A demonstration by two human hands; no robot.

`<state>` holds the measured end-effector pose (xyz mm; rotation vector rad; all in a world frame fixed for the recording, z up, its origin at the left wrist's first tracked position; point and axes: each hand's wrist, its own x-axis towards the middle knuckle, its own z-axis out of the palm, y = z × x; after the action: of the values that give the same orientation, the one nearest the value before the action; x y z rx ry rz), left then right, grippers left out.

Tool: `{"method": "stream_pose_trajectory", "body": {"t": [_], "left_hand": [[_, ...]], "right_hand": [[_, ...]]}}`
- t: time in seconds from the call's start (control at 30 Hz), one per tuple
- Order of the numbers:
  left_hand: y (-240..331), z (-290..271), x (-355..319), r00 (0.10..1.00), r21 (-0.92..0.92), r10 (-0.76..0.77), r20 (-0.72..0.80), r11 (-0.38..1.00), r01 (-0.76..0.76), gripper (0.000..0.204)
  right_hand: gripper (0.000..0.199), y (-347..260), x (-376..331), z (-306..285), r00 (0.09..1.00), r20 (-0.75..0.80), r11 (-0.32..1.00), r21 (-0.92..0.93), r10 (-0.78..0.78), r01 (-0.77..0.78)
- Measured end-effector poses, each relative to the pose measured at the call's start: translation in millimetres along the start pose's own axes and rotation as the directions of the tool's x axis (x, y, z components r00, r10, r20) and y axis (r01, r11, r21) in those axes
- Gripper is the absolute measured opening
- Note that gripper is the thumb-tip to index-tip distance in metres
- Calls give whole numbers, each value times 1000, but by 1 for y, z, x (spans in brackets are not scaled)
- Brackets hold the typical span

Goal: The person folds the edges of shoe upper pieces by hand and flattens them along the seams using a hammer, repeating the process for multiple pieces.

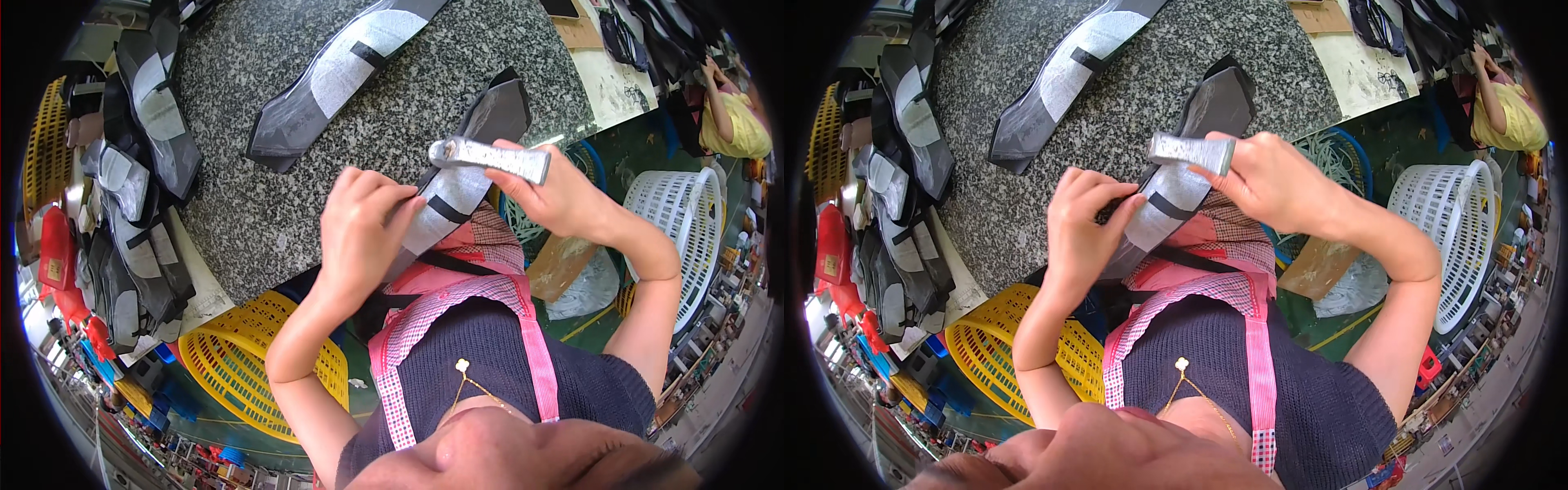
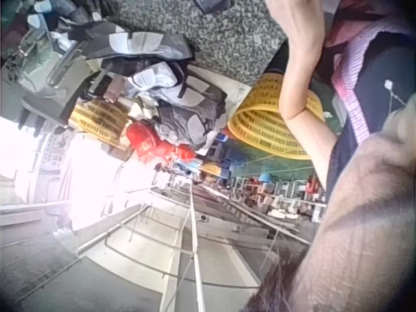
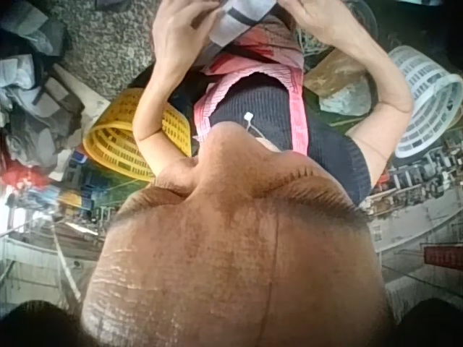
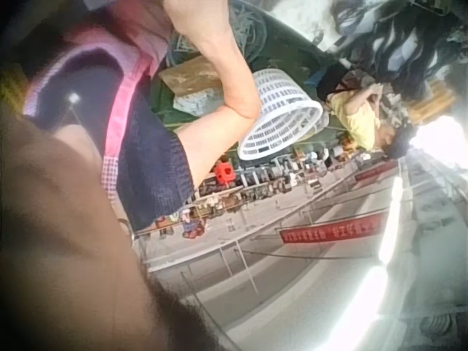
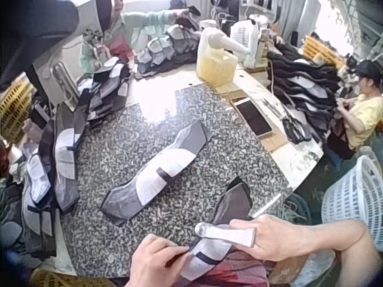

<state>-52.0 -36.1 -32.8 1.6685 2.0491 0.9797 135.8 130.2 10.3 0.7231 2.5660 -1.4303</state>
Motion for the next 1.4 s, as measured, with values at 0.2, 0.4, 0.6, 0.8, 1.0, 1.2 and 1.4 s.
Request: {"method": "stream_pose_trajectory", "body": {"t": [0.2,0.4,0.6,0.8,1.0,1.2,1.4], "left_hand": [[3,7,-19,986,170,164,-18,973,-159,17],[-2,-5,-19,998,23,30,-60,999,-29,15],[2,1,-25,979,133,201,-43,972,-194,15],[-2,8,-6,984,57,176,-32,983,-174,13],[2,31,52,967,122,237,-88,966,-226,10],[1,21,38,984,101,180,-2,979,-179,15],[5,10,41,945,215,320,69,920,-328,15]], "right_hand": [[16,-8,-3,6,991,82,994,-39,-103,107],[16,-9,9,3,989,82,991,-41,-123,126],[14,-19,4,-3,966,38,966,-30,-255,256],[18,-17,4,-14,983,-170,996,49,-66,76],[27,11,4,-8,966,-244,993,-103,-87,63],[22,7,14,-23,949,-292,993,-20,-119,119],[13,1,1,-17,996,-70,991,-124,-60,51]]}}
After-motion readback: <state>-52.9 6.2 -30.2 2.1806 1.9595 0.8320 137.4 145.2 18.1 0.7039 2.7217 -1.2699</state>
